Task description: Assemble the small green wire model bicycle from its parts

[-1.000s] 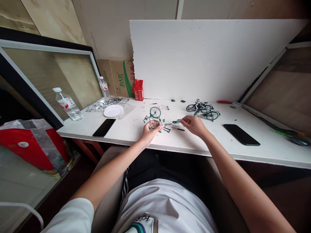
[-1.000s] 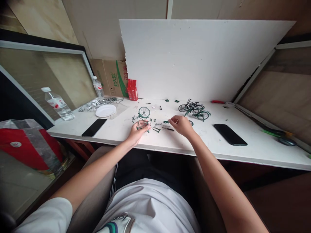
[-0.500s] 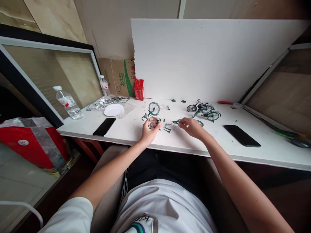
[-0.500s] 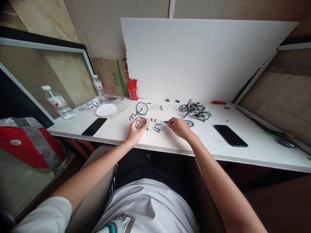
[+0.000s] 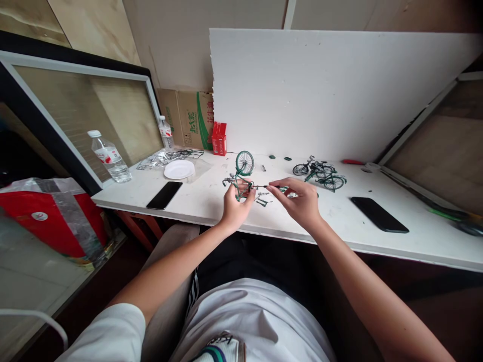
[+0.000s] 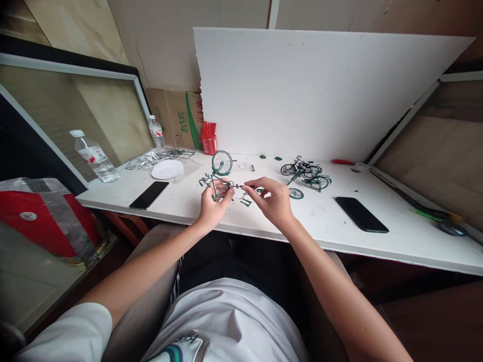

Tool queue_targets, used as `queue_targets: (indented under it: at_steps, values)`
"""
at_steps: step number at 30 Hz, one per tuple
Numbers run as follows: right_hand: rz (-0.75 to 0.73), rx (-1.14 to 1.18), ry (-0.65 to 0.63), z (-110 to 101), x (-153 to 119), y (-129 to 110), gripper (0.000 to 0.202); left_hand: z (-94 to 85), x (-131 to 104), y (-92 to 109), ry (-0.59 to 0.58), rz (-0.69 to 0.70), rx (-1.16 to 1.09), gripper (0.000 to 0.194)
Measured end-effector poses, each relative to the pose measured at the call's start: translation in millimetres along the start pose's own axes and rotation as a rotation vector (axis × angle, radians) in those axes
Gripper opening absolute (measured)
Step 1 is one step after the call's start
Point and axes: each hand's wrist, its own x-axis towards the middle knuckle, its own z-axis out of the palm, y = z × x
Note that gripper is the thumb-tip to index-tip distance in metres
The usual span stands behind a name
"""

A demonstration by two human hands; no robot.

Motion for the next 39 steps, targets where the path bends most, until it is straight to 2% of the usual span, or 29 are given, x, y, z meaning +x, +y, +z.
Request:
queue_targets:
  at_steps: [9,16,23,27,34,39]
  values:
    - [-0.127,-0.033,0.032,1.2,0.8,-0.8,0.018,0.9,-0.6,1.6,-0.008,0.053,0.042,0.032]
    - [-0.187,-0.026,0.000,1.0,1.0,1.1,0.012,1.1,0.5,1.1,0.002,0.014,0.026,0.032]
    - [-0.197,-0.032,-0.038,0.9,0.6,3.0,0.012,1.7,2.8,2.3,0.011,-0.042,-0.003,0.029]
    - [-0.209,-0.050,-0.061,1.1,-0.4,3.4,0.014,-0.5,4.5,1.6,-0.001,-0.024,0.024,0.027]
    - [-0.316,-0.073,-0.049,1.1,-0.4,8.3,0.014,-3.1,5.8,1.5,-0.011,0.004,0.081,0.025]
    - [-0.343,-0.180,-0.041,1.5,-1.1,9.1,0.015,-3.9,5.2,1.5,-0.020,0.042,0.106,0.025]
